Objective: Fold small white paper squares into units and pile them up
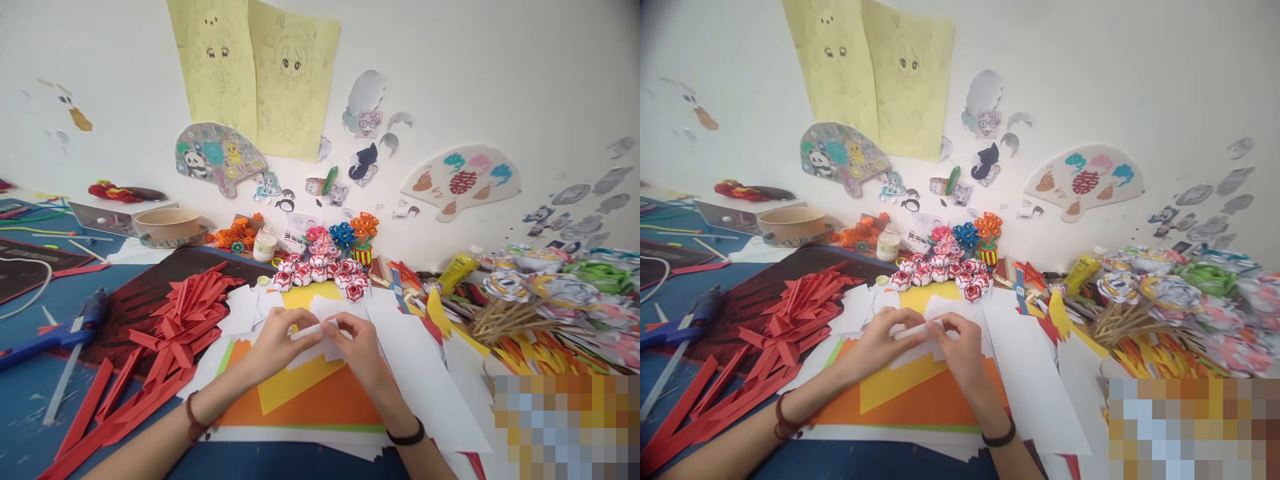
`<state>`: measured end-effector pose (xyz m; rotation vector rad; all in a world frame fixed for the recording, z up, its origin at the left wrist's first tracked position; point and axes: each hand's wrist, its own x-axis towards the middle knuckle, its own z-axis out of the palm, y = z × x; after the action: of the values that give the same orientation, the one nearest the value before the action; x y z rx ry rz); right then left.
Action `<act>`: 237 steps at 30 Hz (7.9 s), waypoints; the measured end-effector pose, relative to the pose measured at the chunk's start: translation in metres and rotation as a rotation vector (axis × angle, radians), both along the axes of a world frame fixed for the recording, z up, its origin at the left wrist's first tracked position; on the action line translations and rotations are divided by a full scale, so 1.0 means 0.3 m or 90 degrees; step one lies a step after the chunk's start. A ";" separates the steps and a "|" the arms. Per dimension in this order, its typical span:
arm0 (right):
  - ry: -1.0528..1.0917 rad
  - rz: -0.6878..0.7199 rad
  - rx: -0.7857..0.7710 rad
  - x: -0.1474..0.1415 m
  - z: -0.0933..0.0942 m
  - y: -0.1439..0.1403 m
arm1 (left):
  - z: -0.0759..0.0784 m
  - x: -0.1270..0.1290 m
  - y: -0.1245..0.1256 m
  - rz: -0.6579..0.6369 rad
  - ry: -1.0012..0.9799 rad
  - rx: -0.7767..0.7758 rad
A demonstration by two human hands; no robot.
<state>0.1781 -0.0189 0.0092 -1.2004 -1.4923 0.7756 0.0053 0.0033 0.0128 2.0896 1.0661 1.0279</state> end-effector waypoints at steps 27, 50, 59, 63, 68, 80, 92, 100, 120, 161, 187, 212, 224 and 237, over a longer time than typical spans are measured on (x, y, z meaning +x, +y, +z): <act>0.279 -0.111 -0.050 0.070 0.020 0.013 | 0.008 -0.025 0.027 0.011 -0.133 -0.109; -0.078 0.218 -0.130 0.030 -0.007 0.005 | 0.016 -0.012 -0.028 -0.057 -0.035 -0.079; -0.021 0.200 -0.132 0.053 0.021 0.000 | 0.048 -0.131 0.100 0.162 -0.301 -0.067; 0.042 0.065 -0.047 0.056 -0.006 0.026 | 0.033 -0.098 0.085 0.151 -0.387 -0.123; 0.149 0.087 -0.054 0.046 -0.017 0.032 | -0.008 -0.034 0.042 0.102 -0.385 -0.196; 0.015 0.035 -0.105 0.035 -0.019 0.015 | -0.029 -0.003 0.003 -0.055 -0.147 -0.253; -0.198 0.027 -0.007 -0.027 -0.034 -0.014 | -0.057 0.018 -0.023 -0.062 -0.059 -0.218; -0.206 -0.030 0.011 -0.011 -0.020 -0.015 | -0.056 0.028 -0.028 -0.087 -0.110 -0.300; -0.014 -0.074 -0.050 0.046 -0.041 0.024 | -0.051 0.008 -0.014 0.051 -0.082 -0.124; 0.303 0.177 -0.199 0.036 -0.018 0.006 | -0.040 -0.029 0.006 0.133 -0.125 0.011; 0.045 0.108 -0.084 0.017 -0.005 -0.007 | -0.034 0.012 -0.045 -0.045 -0.095 -0.104; 0.165 0.024 -0.093 0.056 0.002 0.010 | -0.061 0.006 -0.004 0.070 -0.276 -0.192; 0.026 0.213 -0.129 0.002 -0.016 -0.004 | -0.038 0.025 -0.051 -0.020 -0.156 -0.144; -0.031 0.015 -0.022 0.036 -0.004 0.008 | -0.053 -0.074 0.096 0.216 -0.422 -0.191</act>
<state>0.1890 -0.0164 0.0082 -1.2373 -1.5413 0.7960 -0.0167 0.0321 -0.0030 1.2109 1.1411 1.4766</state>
